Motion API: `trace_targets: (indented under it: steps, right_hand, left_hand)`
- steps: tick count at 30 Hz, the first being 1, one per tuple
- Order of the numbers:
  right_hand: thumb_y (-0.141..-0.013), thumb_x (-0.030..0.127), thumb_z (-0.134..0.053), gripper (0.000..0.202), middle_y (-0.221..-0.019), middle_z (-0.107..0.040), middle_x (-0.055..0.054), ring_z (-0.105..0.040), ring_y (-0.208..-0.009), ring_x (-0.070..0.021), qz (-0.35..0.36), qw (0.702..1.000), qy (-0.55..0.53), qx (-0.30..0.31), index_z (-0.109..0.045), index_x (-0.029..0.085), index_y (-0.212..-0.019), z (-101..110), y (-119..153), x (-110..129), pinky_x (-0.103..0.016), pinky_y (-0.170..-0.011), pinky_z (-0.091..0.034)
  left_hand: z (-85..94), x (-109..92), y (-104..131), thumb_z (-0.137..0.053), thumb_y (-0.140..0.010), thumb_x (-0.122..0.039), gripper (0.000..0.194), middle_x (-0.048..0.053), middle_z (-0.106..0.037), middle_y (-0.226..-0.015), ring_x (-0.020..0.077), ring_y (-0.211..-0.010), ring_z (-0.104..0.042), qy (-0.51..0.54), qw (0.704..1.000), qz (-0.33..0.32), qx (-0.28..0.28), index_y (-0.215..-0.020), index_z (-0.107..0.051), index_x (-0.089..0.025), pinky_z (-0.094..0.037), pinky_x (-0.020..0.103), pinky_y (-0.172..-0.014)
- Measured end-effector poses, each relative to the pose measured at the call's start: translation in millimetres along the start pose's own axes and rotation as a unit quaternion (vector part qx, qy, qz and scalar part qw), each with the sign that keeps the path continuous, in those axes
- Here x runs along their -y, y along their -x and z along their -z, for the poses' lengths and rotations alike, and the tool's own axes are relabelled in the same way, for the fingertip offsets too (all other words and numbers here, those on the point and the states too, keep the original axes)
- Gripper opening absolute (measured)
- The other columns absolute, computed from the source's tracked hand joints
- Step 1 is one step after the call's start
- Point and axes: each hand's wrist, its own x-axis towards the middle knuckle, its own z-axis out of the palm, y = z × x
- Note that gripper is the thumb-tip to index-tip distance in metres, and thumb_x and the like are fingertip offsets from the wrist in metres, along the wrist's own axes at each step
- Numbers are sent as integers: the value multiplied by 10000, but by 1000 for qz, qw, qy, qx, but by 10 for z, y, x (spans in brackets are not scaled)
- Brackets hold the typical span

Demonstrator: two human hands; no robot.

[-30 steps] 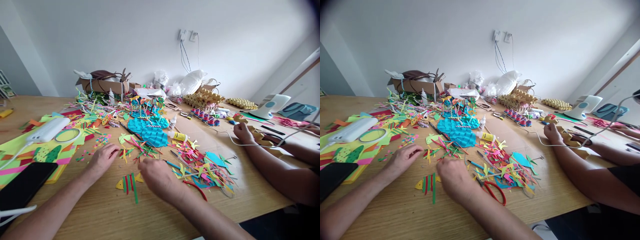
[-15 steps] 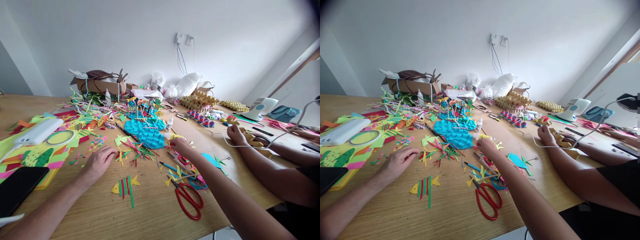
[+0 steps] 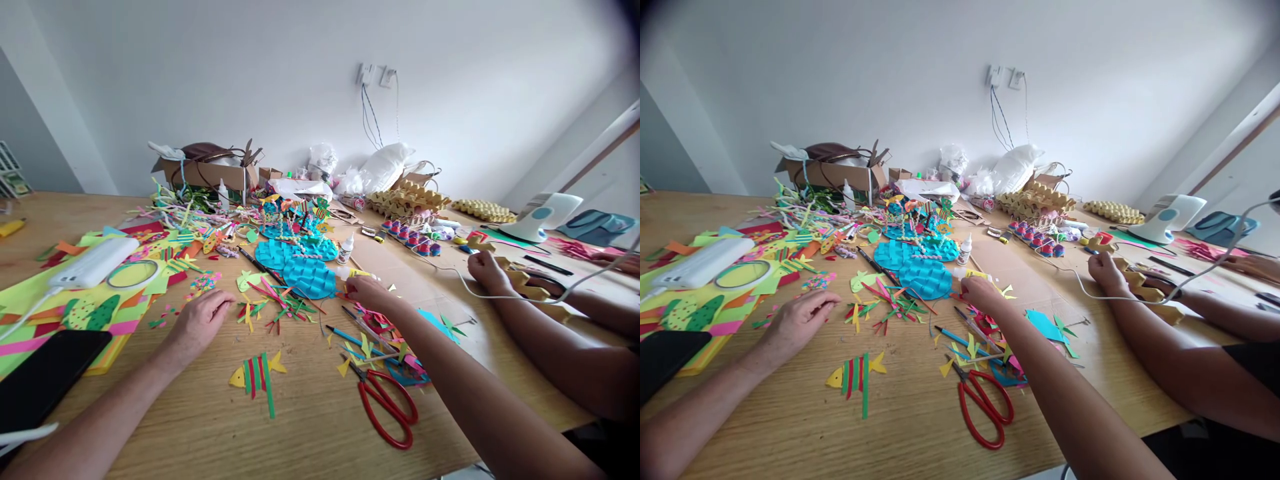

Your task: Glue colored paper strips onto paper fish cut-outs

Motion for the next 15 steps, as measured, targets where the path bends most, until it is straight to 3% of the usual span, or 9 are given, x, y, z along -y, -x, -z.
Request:
trace_targets:
  steps: [3,7,11,15]
  right_hand:
    - [-707,122,-553,61,-752,-583,-37,-527,-740,-162,-5,997,-59,-50,-603,153,-696,1,33,7,-246,-613,-345]
    - [-696,167,-527,62,-741,-563,-25,-495,-707,-146,-20,975,-184,-126,-582,162,-671,-2,105,19,-245,-620,-330]
    - [-691,342,-528,178,-607,-513,10,-450,-582,-125,-44,926,-340,-159,-548,171,-647,-23,231,50,-245,-549,-324]
    - [-626,449,-571,275,-558,-499,31,-416,-498,-95,-37,865,-482,-133,-512,181,-630,-16,407,131,-230,-488,-318]
  left_hand:
    - [-11,8,7,-379,-777,-254,220,29,-671,-714,163,-644,-617,11,1000,5,0,-729,-587,-200,-461,239,-603]
    - [-36,19,12,-391,-778,-266,223,35,-679,-723,170,-666,-627,27,1000,9,-1,-732,-597,-195,-463,243,-617]
    - [-42,-33,5,-404,-783,-275,225,35,-669,-718,168,-646,-614,40,999,9,2,-742,-606,-186,-452,243,-607]
    - [-12,-194,-31,-427,-779,-302,218,28,-659,-735,173,-668,-603,76,996,33,24,-776,-613,-188,-439,248,-611]
